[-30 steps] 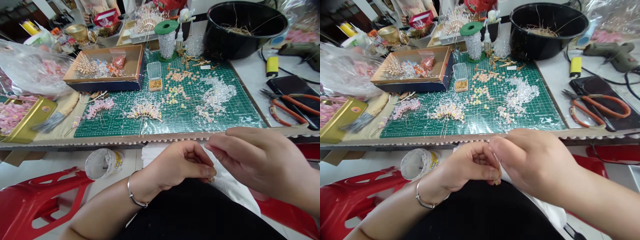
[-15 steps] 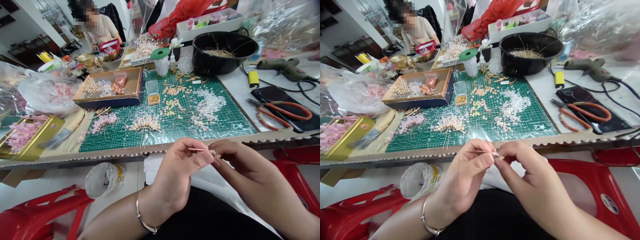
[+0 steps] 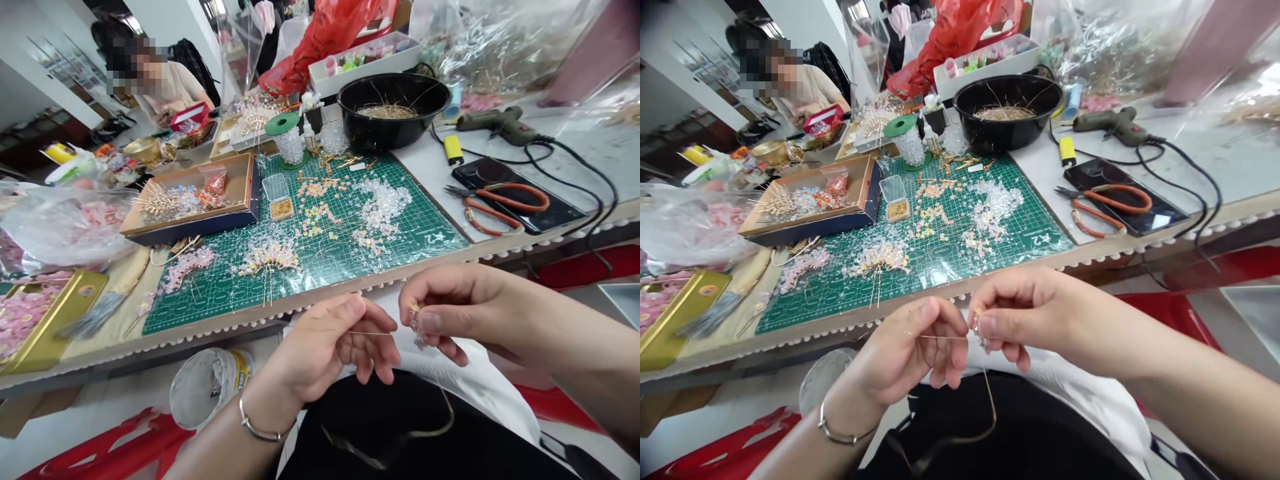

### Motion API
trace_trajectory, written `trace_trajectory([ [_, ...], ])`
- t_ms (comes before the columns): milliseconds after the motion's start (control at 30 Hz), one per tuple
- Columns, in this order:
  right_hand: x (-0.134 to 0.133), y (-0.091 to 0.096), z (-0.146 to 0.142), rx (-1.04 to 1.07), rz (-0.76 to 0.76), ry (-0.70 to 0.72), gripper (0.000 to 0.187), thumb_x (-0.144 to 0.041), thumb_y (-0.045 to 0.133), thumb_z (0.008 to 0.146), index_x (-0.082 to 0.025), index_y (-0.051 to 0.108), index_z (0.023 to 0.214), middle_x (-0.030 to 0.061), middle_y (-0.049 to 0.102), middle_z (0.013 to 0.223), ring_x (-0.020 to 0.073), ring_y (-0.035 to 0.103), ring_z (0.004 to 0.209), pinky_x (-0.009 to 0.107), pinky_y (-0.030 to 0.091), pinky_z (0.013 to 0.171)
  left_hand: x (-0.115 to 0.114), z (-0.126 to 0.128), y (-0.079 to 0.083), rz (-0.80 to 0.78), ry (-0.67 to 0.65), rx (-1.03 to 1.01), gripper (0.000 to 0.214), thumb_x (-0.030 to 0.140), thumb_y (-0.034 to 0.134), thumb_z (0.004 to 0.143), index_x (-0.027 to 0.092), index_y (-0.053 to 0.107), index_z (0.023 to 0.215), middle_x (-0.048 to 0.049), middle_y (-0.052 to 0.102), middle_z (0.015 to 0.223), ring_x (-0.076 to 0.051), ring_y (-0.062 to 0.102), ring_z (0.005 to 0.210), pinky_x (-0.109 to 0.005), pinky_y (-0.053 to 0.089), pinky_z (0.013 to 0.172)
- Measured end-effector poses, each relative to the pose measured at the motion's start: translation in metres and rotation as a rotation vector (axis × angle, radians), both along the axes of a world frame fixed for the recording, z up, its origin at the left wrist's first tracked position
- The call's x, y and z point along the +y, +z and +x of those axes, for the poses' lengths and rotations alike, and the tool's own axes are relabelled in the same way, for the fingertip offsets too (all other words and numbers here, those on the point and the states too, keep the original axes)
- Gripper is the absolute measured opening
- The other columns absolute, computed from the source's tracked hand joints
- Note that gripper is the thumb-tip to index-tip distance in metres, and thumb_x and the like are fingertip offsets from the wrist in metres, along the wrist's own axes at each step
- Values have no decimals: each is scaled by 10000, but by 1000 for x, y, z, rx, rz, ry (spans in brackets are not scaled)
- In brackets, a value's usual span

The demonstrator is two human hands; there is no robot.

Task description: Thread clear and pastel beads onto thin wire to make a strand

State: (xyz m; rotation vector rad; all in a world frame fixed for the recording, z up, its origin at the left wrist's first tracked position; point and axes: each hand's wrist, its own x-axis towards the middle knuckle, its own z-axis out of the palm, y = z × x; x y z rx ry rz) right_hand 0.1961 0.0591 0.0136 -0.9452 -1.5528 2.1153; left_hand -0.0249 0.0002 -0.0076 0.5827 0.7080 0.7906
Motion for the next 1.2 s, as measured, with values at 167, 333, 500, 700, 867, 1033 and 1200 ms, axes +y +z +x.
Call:
trace_trajectory([
  [167,9,8,4,-226,106,190,143,-344,701,895,-221,731,827,-16,645,685,116,572,582,211,474,505,14,-2,11,-71,-435,116,407,497,855,765,136,720,897,-46,736,742,-136,709,612,-196,508,516],
  [333,10,-2,7,-377,316,150,198,-381,653,936,-247,695,797,-25,642,714,125,498,649,236,348,538,21,7,24,68,-350,446,247,383,744,873,160,654,819,-11,694,748,-74,545,553,-217,355,516],
  [500,12,-19,10,-338,313,86,214,-472,680,927,-260,653,917,-42,601,700,133,520,646,244,384,559,24,11,22,203,-242,599,225,358,724,901,168,650,804,26,599,699,-86,447,619,-238,329,578],
  [700,9,-27,4,-2,2,-209,353,-517,783,859,-273,661,1082,-8,693,913,150,628,857,238,514,761,24,22,2,235,266,366,205,368,767,890,183,696,840,48,543,654,-71,459,594,-216,396,589],
  [867,-5,-30,-14,139,-242,-158,290,-493,796,853,-217,732,920,34,731,889,191,699,907,327,562,895,23,32,-1,228,310,284,192,369,694,945,187,661,895,30,613,682,-93,545,531,-259,487,564],
  [1033,-11,-29,-25,156,-293,-292,280,-456,773,878,-210,654,819,10,667,791,151,653,783,292,564,794,22,32,-4,251,327,327,169,358,671,952,194,643,916,38,592,611,-112,549,553,-267,484,603],
  [1200,-14,-31,-29,78,-227,-376,325,-521,719,892,-239,565,839,-86,345,605,77,249,486,196,235,422,19,22,-4,319,287,575,139,343,669,959,205,654,969,18,591,782,-109,510,695,-234,438,649],
])
